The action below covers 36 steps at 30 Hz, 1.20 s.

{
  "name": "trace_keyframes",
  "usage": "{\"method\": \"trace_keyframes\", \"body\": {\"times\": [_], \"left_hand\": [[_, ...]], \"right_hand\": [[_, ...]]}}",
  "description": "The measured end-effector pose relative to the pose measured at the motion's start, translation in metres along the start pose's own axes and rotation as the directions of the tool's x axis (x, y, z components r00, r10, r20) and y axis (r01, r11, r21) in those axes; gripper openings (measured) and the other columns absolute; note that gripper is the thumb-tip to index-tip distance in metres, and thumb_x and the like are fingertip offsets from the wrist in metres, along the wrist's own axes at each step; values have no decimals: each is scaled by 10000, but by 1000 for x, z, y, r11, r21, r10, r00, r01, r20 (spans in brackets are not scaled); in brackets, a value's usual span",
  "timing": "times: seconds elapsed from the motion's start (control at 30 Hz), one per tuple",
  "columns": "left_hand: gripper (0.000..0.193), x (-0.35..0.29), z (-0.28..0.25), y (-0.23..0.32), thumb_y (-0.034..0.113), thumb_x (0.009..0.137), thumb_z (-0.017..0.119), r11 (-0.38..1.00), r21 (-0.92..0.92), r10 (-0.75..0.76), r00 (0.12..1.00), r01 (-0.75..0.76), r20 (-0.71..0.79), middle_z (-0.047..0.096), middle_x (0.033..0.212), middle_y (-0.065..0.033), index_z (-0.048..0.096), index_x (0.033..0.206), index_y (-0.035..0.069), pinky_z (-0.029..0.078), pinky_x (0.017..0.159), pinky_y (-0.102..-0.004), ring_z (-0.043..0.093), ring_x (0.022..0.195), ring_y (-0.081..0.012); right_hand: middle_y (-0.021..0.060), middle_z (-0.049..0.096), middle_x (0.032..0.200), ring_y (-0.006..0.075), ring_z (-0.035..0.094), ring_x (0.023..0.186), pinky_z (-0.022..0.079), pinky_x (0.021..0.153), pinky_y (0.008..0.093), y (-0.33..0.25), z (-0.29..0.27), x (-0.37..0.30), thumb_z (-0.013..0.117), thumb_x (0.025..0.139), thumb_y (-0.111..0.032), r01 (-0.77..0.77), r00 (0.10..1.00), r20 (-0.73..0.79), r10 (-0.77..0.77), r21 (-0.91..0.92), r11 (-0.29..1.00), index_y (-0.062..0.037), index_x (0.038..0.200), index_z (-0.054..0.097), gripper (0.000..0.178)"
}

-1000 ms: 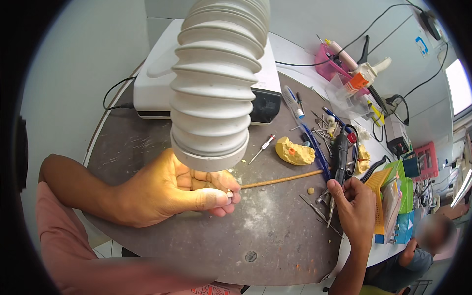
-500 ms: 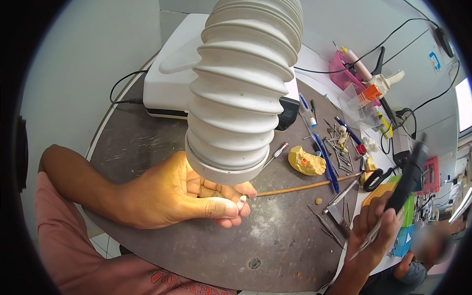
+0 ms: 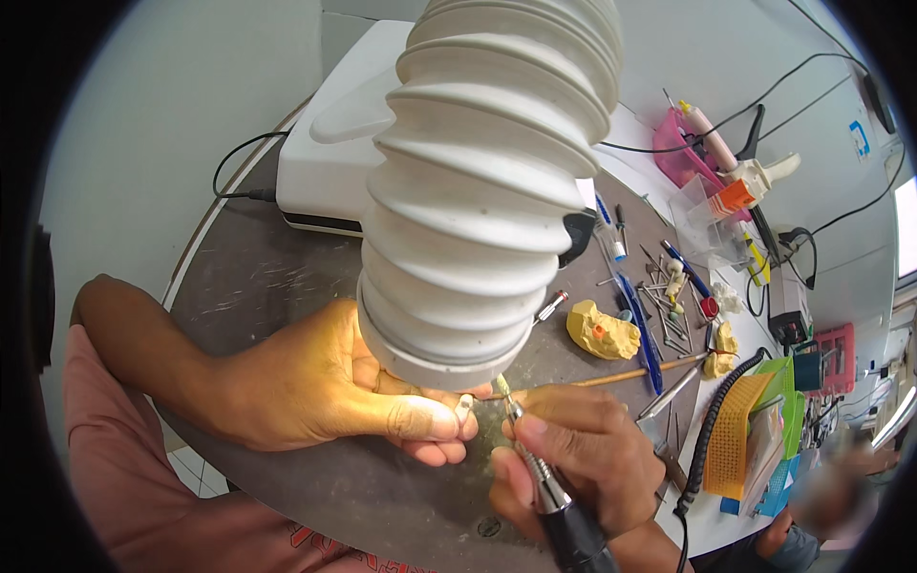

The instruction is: Grinding and refining a small dental prosthetic part using a rotary hand tool.

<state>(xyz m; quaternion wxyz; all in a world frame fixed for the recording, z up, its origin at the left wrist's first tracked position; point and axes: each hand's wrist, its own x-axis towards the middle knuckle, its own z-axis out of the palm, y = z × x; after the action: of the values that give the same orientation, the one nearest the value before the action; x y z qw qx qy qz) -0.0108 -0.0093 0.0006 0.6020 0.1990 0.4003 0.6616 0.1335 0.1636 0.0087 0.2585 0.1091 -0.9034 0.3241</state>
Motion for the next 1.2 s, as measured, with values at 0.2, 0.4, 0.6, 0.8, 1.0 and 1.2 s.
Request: {"method": "trace_keyframes", "body": {"times": [0.2,0.4,0.6,0.8,1.0,1.2], "left_hand": [[272,2,-2,3,58,875,639,994,111,-17,997,26,-79,659,939,-110,532,1100,-50,556,731,-247,654,803,-129],[255,3,-5,4,57,871,644,991,130,-15,999,20,-40,661,937,-119,549,1082,-50,559,733,-248,657,810,-127],[274,3,-2,8,66,870,649,991,70,-108,991,113,-77,660,941,-127,541,1088,-60,560,731,-239,664,816,-136],[292,2,-1,9,63,873,644,986,123,-108,992,116,-69,662,941,-123,528,1113,-57,558,727,-232,665,810,-132],[294,3,-3,9,65,877,641,982,142,-112,991,122,-77,666,930,-120,525,1118,-56,553,718,-227,662,805,-122],[292,2,-3,10,67,880,639,982,148,-112,991,121,-70,668,922,-120,527,1119,-57,550,722,-226,661,807,-123]], "right_hand": [[85,567,799,346,673,846,572,747,426,7,7,-1,779,688,-62,48,999,-21,-46,99,994,-66,1017,521,418],[66,520,766,247,608,743,535,752,394,2,8,-4,667,831,-207,75,997,29,-75,-9,997,-82,1029,462,311],[102,519,779,214,603,718,539,769,438,2,14,-3,661,827,-159,71,997,-7,-71,55,996,-46,1032,458,310],[116,532,790,200,591,664,539,767,437,2,14,-1,662,818,-135,82,997,0,-82,61,995,-29,1029,464,308],[117,537,792,222,602,651,542,722,424,4,9,0,682,774,-131,53,995,78,-59,76,996,-41,1030,512,320],[104,539,799,271,641,718,531,660,393,5,12,-1,698,760,-144,88,995,40,-91,72,993,-47,1026,530,329]]}}
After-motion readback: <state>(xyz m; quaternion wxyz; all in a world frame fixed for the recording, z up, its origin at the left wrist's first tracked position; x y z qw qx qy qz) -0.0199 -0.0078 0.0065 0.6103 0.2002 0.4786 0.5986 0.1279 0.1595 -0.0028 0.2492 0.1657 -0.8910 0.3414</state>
